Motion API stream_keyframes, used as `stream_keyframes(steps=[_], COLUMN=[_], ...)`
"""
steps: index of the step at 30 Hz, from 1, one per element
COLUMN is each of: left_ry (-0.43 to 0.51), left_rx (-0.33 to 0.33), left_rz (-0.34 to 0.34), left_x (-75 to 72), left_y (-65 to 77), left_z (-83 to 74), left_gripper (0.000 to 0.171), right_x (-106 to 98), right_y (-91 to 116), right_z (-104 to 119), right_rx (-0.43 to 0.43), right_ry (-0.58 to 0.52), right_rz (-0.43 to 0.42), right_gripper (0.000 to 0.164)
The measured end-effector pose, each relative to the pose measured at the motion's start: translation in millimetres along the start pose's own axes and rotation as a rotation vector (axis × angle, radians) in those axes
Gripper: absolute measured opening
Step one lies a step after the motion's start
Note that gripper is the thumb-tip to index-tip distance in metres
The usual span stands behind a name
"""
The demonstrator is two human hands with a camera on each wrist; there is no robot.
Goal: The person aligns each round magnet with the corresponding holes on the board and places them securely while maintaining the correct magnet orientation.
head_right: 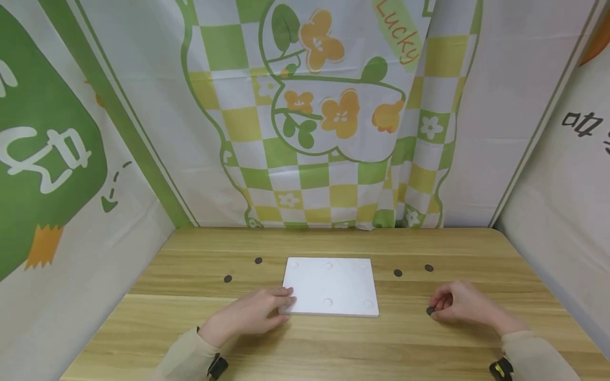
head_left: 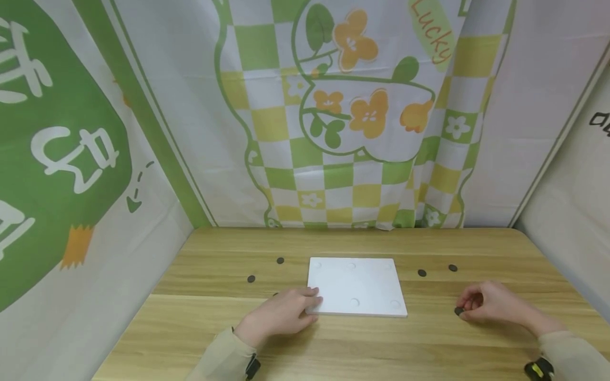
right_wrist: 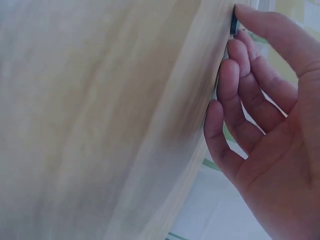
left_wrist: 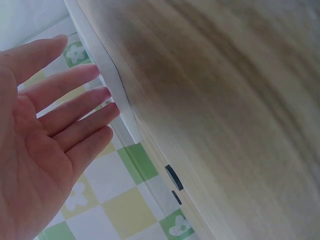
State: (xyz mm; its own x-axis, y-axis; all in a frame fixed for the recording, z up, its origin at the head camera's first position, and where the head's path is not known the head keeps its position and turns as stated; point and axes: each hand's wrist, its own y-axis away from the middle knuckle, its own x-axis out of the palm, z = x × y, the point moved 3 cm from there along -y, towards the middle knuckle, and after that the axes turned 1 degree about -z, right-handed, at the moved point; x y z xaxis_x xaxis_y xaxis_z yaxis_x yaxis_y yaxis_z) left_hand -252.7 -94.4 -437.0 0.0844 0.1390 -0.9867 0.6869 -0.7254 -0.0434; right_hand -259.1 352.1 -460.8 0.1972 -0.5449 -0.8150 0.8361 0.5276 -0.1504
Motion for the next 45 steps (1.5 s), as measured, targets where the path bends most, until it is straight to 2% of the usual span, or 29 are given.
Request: stream_keyframes(steps=[8,17,45], left_ry=[0.001,-0.002,0.009], left_rx=[0.008,0.005,-0.001], left_rz=[-0.002,-0.002,0.004], left_x=[-0.3,-1.2,-0.5], left_y=[0.0,0.4,1.0], left_z=[-0.3,-1.6,-1.0], left_gripper=[0.039,0.04,0.041], right_x=[2.0,2.9,1.1], right_y=[-3.6,-3.2,-3.3], right_z=[4.1,1.5,2.1], right_rx=[-0.007,-0.074,-0.047], right_ry=[0.024,0.036,0.019], right_rz=[0.027,-0.014,0.015], right_gripper=[0.014,0.018,0.015])
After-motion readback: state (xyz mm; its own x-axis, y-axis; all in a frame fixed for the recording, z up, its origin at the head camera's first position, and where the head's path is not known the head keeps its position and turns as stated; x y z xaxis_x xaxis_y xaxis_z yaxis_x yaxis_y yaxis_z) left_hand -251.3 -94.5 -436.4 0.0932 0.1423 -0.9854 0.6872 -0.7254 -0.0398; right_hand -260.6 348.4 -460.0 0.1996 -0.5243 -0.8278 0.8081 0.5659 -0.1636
